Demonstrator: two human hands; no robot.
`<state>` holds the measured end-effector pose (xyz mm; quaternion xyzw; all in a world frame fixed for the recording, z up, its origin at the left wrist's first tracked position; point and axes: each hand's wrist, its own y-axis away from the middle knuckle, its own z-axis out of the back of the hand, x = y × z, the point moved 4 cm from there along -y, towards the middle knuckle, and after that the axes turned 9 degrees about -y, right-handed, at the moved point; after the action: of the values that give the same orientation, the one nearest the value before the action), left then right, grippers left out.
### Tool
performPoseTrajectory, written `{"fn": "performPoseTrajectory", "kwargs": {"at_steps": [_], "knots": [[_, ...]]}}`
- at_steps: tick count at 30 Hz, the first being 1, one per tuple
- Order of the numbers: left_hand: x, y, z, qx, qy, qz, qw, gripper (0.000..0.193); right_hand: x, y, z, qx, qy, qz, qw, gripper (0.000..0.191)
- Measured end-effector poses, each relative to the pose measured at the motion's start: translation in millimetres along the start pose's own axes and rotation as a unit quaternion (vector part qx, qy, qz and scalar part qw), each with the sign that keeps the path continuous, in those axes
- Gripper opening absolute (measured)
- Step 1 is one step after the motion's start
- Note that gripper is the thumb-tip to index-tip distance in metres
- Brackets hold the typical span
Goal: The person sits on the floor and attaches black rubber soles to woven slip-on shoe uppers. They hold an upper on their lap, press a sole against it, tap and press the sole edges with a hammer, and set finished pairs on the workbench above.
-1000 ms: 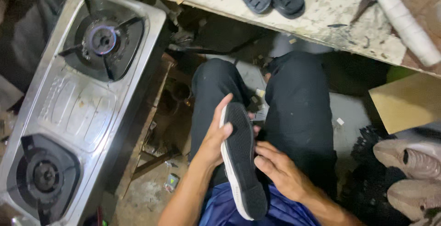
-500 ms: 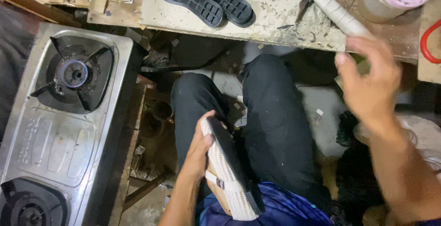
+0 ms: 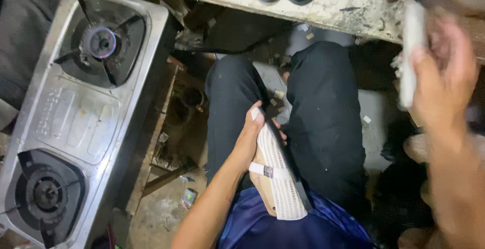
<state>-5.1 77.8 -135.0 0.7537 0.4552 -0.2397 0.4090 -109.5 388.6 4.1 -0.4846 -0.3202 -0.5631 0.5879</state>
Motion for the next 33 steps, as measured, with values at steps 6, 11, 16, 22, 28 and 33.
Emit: {"fn": "performPoseTrajectory", "kwargs": {"at_steps": [6,11,16,22,28,33], "knots": [[5,2,-10,0.019,-0.033,0.032,0.999,0.076,-16,162,-33,0.101,-0.474,-0.297,0.823,0.068],[12,-4,-8,0.025,-0.035,0.042,0.998,0.079,-24,210,-36,0.261,-0.353,-0.264,0.859,0.040],[18,-29,-9,0.051,0.008,0.041,0.998,0.081,-34,223,-49,0.248,-0.069,-0.219,0.941,0.030],[20,-38,-19,0.073,-0.003,0.080,0.994,0.076,-71,217,-44,0.210,-0.111,-0.485,0.841,0.044],[15,-42,-16,0.053,-0.013,0.103,0.993,0.076,-51,191,-23,0.231,-0.143,-0.300,0.914,0.042],[18,-42,-14,0.051,0.004,0.107,0.993,0.075,-41,188,-32,0.228,-0.085,-0.434,0.867,0.038]]}}
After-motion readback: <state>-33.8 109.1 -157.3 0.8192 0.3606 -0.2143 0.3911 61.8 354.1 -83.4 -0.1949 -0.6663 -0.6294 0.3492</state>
